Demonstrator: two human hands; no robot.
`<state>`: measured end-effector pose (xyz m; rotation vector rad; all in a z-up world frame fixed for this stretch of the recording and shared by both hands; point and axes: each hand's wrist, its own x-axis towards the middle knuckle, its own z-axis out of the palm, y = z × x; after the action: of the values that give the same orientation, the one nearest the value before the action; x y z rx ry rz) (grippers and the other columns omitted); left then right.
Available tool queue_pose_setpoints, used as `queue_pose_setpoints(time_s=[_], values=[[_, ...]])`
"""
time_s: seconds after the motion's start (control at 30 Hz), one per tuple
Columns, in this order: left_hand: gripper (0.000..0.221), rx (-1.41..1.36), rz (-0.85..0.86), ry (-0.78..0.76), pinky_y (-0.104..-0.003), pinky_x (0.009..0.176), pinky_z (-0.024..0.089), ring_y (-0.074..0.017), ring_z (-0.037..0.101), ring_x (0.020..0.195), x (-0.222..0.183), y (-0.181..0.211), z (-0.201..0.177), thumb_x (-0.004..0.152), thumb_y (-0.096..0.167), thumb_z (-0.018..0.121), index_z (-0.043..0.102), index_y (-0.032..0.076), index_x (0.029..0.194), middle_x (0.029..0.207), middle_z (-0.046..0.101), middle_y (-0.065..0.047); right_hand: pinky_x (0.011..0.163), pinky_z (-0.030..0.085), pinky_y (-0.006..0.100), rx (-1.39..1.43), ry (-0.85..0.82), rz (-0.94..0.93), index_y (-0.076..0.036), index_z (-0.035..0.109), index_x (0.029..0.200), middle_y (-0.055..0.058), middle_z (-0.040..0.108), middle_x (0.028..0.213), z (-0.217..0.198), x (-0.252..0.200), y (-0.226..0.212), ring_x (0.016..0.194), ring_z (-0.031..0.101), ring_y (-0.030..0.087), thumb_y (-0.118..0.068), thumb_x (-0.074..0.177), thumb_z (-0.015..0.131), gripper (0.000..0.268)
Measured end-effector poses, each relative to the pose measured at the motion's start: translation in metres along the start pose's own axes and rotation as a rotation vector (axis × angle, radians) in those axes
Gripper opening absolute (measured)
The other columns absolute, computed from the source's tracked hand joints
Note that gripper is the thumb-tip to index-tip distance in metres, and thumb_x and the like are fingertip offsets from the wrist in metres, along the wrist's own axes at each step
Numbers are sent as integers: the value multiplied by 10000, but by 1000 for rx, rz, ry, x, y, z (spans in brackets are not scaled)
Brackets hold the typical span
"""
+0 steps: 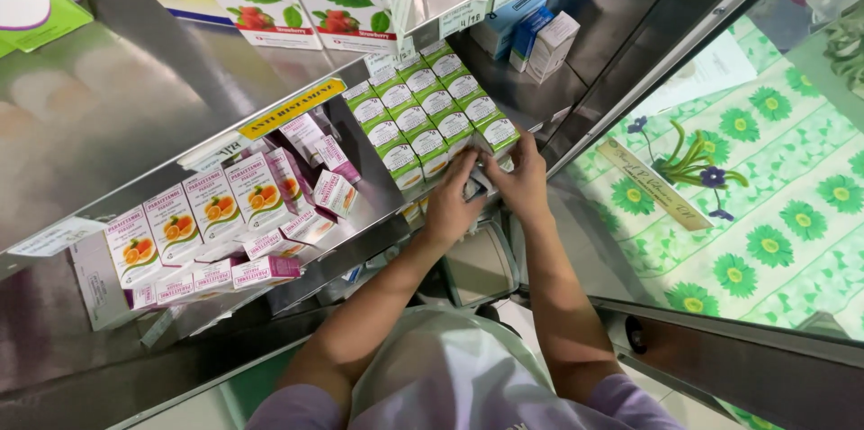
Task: The person wipes small green and white boxes with a cloth inside a glass display cabinet. They handle the boxes one by one, turning them over to clean different sides before placing them back on the shelf.
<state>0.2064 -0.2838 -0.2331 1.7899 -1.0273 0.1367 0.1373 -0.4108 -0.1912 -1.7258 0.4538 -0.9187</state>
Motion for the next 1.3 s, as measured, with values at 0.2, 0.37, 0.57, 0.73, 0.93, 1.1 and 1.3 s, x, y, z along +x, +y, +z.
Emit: queue_pose_setpoints(time_s=[0.2,0.37,0.57,0.73,0.93,1.1,1.3], values=[[768,-131,-116,-125,-508,1000,545,-445,595,1262,1,5,-14,768,55,804,538,115,1486,1458,572,-193,933,537,579,-109,-69,0,27,487,1382,333,682,1136,-2,4,-8,1134,637,523,-66,865,801,612],[707,-110,-266,-213,-452,1055,518,-354,592,1307,4,23,-41,845,154,776,535,228,1505,1476,583,-88,946,518,597,-135,-107,-7,22,467,1418,329,677,1163,6,12,-16,1151,622,525,-94,875,809,651],[720,-101,-350,-361,-458,1105,477,-335,568,1342,10,11,-45,878,296,769,484,271,1540,1461,591,-84,1025,467,626,-132,-190,30,-32,411,1482,330,642,1264,11,23,-12,1214,581,533,-146,917,785,687],[822,-141,-345,-545,-496,1152,429,-353,518,1387,29,-3,-68,853,370,814,426,279,1573,1471,594,-110,1097,412,641,-150,-301,52,-82,340,1552,347,576,1368,6,29,-22,1281,513,547,-168,950,748,732],[931,-265,-210,-732,-552,1191,364,-442,461,1414,44,-11,-85,855,387,827,339,153,1612,1491,559,-222,1155,344,620,-132,-461,1,-72,313,1598,339,530,1439,-6,41,-3,1366,452,515,-84,987,664,705],[993,-297,-200,-777,-529,1196,360,-410,462,1422,44,-22,-81,849,471,817,295,178,1642,1519,537,-204,1185,297,592,-96,-543,2,-94,242,1615,314,480,1494,-4,51,13,1417,412,483,-12,965,624,758],[1031,-259,-245,-800,-519,1207,348,-404,441,1438,48,-19,-84,848,531,810,258,203,1655,1556,489,-215,1206,257,556,-15,-512,7,-111,217,1594,295,463,1500,7,46,-3,1444,394,447,51,852,665,882]])
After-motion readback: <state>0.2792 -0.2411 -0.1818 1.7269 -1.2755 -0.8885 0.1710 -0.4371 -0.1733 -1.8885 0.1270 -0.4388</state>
